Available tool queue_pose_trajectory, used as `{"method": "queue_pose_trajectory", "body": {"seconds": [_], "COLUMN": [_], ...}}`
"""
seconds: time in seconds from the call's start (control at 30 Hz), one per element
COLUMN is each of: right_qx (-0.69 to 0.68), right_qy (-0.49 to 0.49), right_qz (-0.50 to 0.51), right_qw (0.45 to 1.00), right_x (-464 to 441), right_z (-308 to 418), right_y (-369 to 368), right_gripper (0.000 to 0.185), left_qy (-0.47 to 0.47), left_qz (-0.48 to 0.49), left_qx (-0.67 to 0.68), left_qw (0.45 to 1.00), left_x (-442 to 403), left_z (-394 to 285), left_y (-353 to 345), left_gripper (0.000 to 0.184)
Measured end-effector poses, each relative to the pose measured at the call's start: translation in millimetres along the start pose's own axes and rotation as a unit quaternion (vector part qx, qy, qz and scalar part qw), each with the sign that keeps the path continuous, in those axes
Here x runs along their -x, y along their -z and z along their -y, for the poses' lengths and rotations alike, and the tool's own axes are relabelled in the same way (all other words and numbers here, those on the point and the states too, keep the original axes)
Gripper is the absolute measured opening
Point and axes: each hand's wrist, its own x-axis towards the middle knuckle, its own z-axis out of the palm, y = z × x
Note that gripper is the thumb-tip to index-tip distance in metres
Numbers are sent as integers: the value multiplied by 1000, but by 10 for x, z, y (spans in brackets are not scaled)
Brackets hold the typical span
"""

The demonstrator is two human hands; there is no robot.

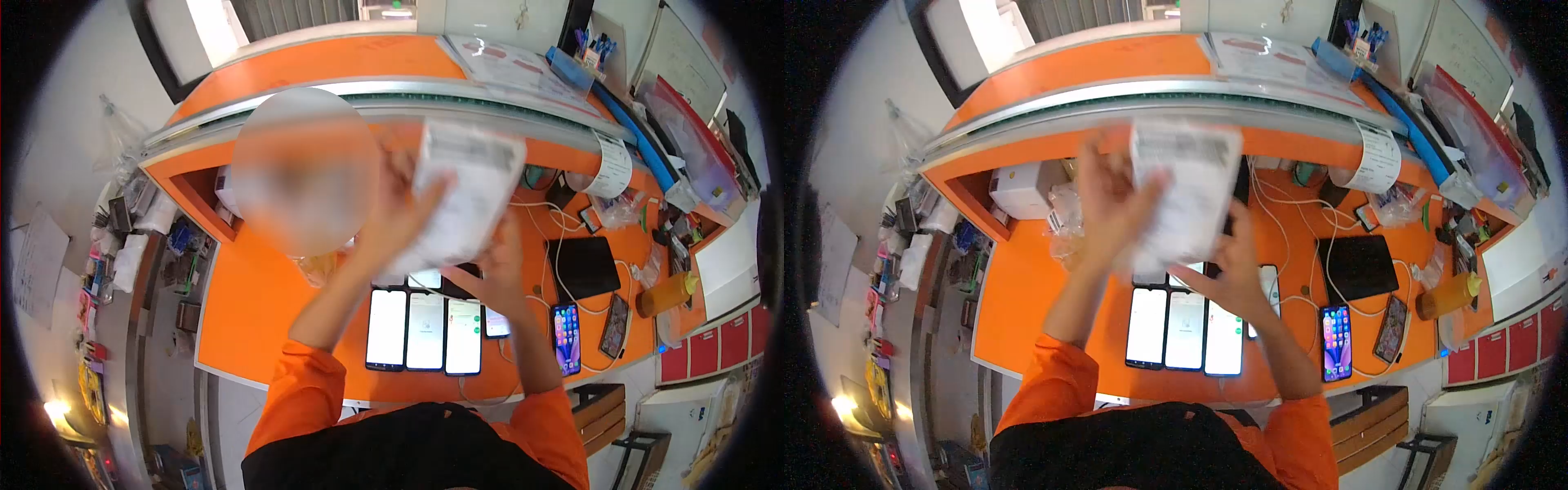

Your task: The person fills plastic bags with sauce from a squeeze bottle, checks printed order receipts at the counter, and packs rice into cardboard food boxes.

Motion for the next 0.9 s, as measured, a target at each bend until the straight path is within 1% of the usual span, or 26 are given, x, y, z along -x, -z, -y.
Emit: {"method": "queue_pose_trajectory", "body": {"seconds": [0.03,0.07,0.1,0.13,0.17,0.2,0.23,0.27,0.33,0.37,0.4,0.43,0.47,0.53,0.57,0.6,0.63,0.67,0.7,0.73,0.77,0.8,0.83,0.9], "right_qx": [-83,-165,-126,-126,-111,-165,-218,-205,-179,-178,-177,-175,-162,-233,-268,-347,-423,-333,-423,-452,-441,-462,-471,-490], "right_qy": [-53,-107,-136,-106,-110,-121,-131,-136,-143,-127,-113,-103,-107,-120,-126,-168,-226,-325,-386,-454,-516,-492,-490,-483], "right_qz": [13,16,46,52,60,32,5,-9,-36,-50,-65,-79,-96,-118,-130,-145,-155,-95,-10,20,45,50,51,54], "right_qw": [995,980,982,985,986,978,967,969,973,975,976,976,976,958,946,911,864,880,820,768,733,737,732,724], "right_x": [-19,-38,-100,-148,-207,-249,-291,-309,-342,-382,-419,-439,-490,-615,-664,-686,-652,-561,-399,-61,115,336,551,830], "right_z": [-156,-311,-469,-678,-748,-830,-898,-928,-971,-993,-1014,-1040,-1081,-1084,-1078,-1065,-1160,-1085,-1445,-1246,-1208,-1178,-1156,-950], "right_y": [-109,-217,-273,-347,-375,-435,-482,-485,-486,-496,-513,-524,-539,-620,-699,-827,-991,-1111,-1278,-1517,-1569,-1565,-1501,-1201], "right_gripper": [49,43,36,22,17,16,15,15,16,16,17,17,18,17,17,16,12,9,12,16,18,21,23,27], "left_qy": [-30,-81,-131,-145,-157,-224,-285,-339,-266,-227,-130,-26,-50,-97,-70,-41,-11,-64,-116,-160,-176,-155,-133,-110], "left_qz": [-41,-49,-57,-63,-70,-71,-72,-75,46,108,195,278,248,189,200,211,221,176,131,96,83,61,37,93], "left_qx": [22,-25,-72,-135,-196,-329,-453,-565,-585,-591,-624,-645,-639,-623,-608,-591,-574,-618,-657,-692,-704,-700,-695,-673], "left_qw": [998,995,987,978,965,915,842,748,765,766,745,711,726,753,765,777,789,764,733,698,683,695,706,725], "left_x": [-292,-594,-889,-1147,-1348,-1491,-1610,-1651,-1570,-1484,-1401,-1350,-1345,-1319,-1341,-1367,-1381,-1388,-1398,-1329,-1318,-1225,-1125,-867], "left_z": [-41,-28,-27,-20,1,84,205,159,149,104,69,60,159,435,439,439,448,480,523,613,677,669,662,315], "left_y": [10,89,192,277,355,451,551,544,510,456,387,325,319,352,346,341,337,335,335,352,399,394,397,395], "left_gripper": [55,54,52,50,47,42,38,34,27,27,33,40,43,49,51,53,55,57,60,62,67,64,61,51]}}
